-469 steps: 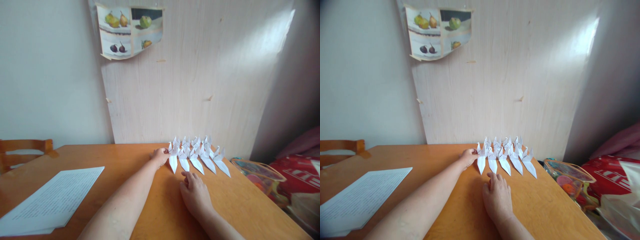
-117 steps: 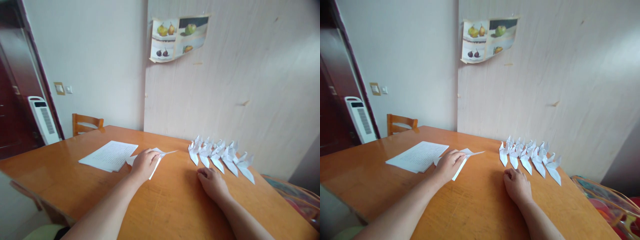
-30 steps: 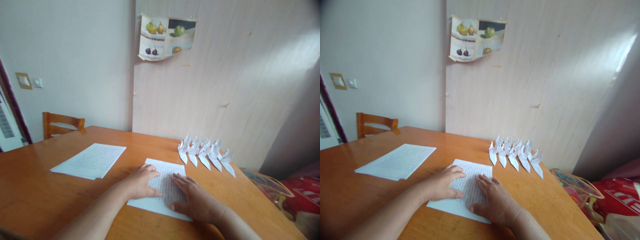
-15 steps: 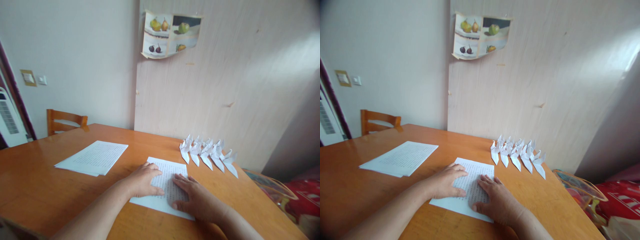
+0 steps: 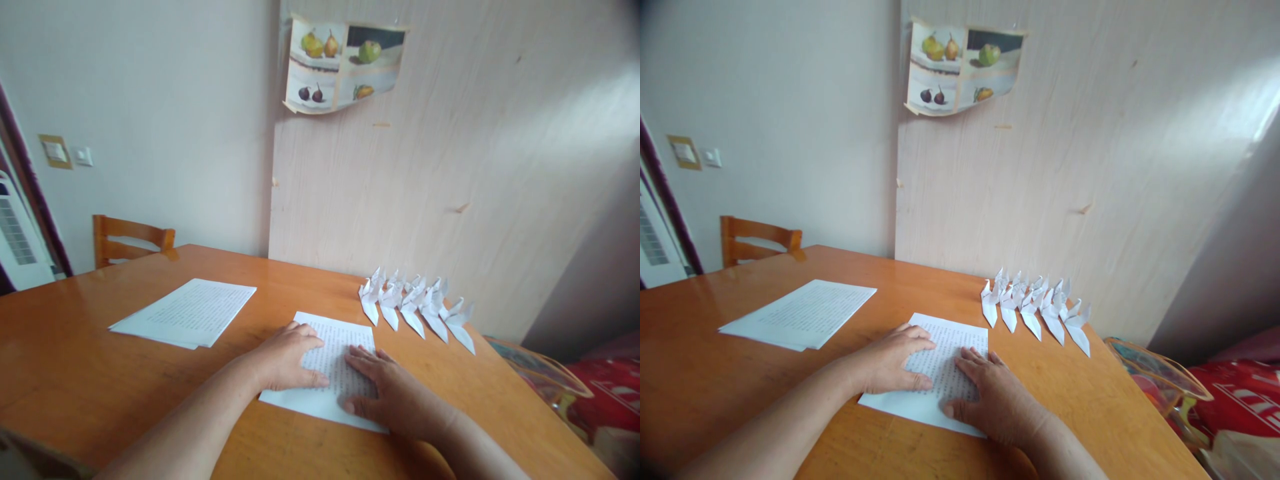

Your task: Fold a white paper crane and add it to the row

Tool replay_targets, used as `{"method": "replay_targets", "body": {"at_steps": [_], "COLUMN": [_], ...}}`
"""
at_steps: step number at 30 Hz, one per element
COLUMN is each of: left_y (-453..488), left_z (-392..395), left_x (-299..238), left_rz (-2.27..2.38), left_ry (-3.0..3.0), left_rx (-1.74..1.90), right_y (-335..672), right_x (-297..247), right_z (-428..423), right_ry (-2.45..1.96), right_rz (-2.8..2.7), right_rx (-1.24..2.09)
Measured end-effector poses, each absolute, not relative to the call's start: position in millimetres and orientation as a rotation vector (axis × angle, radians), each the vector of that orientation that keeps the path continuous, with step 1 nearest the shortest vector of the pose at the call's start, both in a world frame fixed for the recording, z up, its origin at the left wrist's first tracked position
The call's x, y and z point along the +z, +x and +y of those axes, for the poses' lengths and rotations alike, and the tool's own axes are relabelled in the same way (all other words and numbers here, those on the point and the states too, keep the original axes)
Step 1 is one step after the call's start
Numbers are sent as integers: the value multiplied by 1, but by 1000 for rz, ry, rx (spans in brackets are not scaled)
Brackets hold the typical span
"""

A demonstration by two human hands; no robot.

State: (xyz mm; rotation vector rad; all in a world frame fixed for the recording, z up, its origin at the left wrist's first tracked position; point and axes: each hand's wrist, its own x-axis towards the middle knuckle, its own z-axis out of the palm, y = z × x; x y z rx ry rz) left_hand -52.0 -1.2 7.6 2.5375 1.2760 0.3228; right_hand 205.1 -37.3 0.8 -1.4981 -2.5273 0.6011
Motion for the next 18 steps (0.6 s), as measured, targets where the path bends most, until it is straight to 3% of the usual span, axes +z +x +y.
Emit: {"method": "replay_targets", "body": {"at_steps": [18], "left_y": [-53], "left_z": [-1], "left_x": [9], "left_rz": [1151], "left_ry": [2582], "left_rx": [261], "right_y": [208], "right_x": [-5], "right_z": [-35], "right_ry": [-1493], "right_rz": [-2505], "right_rx": [558]}}
